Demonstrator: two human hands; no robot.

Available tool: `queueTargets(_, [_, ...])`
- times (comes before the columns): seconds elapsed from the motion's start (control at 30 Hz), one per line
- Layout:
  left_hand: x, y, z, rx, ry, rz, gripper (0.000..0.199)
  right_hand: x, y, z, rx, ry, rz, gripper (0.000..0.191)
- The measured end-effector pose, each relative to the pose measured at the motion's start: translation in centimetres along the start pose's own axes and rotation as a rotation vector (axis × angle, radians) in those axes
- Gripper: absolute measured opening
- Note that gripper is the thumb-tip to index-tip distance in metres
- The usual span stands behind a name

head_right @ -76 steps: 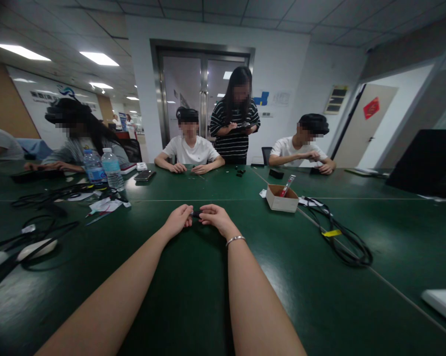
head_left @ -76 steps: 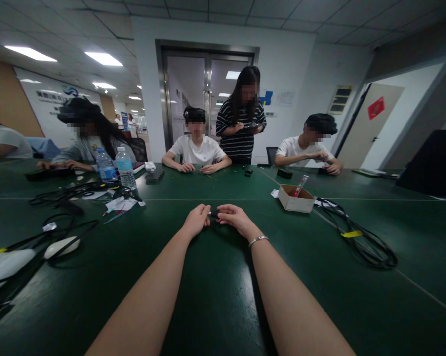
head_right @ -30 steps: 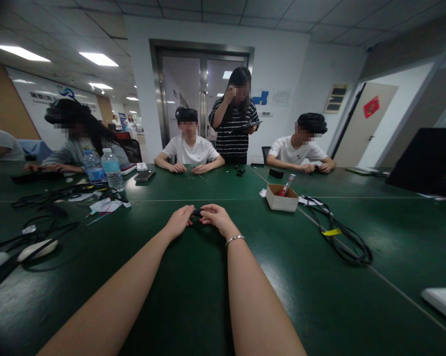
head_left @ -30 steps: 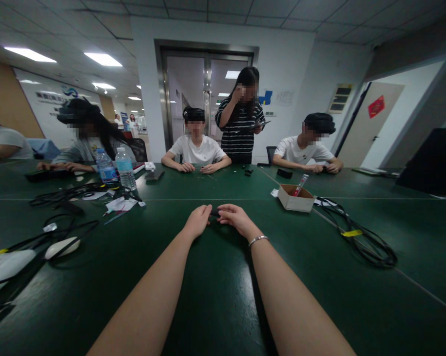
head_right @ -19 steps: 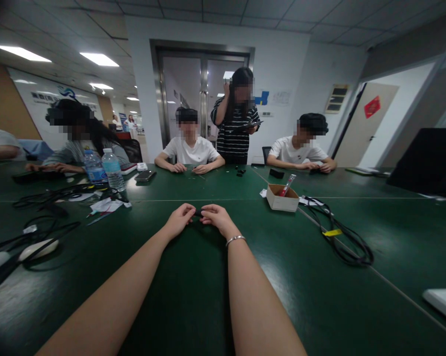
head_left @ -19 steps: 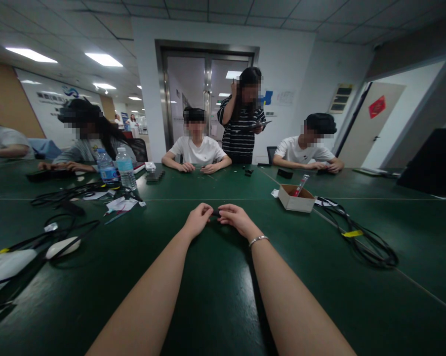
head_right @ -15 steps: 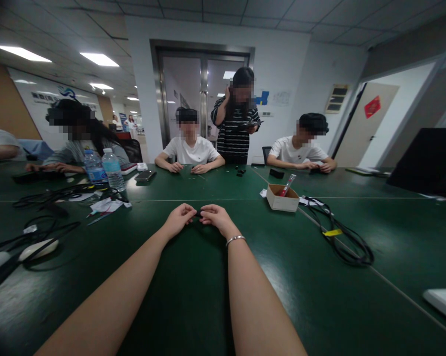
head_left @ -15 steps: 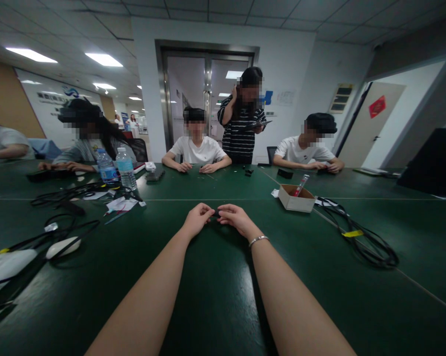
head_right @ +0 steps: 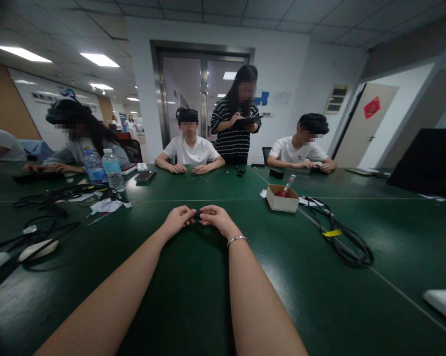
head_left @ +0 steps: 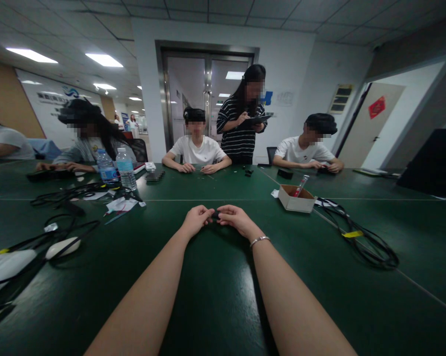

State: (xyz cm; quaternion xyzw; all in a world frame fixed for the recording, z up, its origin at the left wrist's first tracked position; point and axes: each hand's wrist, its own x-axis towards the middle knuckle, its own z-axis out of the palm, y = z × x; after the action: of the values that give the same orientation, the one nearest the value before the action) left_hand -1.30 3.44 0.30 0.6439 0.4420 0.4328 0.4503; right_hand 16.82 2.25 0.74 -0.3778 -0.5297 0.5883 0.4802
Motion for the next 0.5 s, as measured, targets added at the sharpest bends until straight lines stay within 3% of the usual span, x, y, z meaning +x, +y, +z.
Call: queueTargets(0.5, [0.24, -0.54, 0.13, 0.133, 0.023, 0.030, 0.039, -0.11, -0.23, 0.03, -0.036, -0.016, 0.008, 0.022])
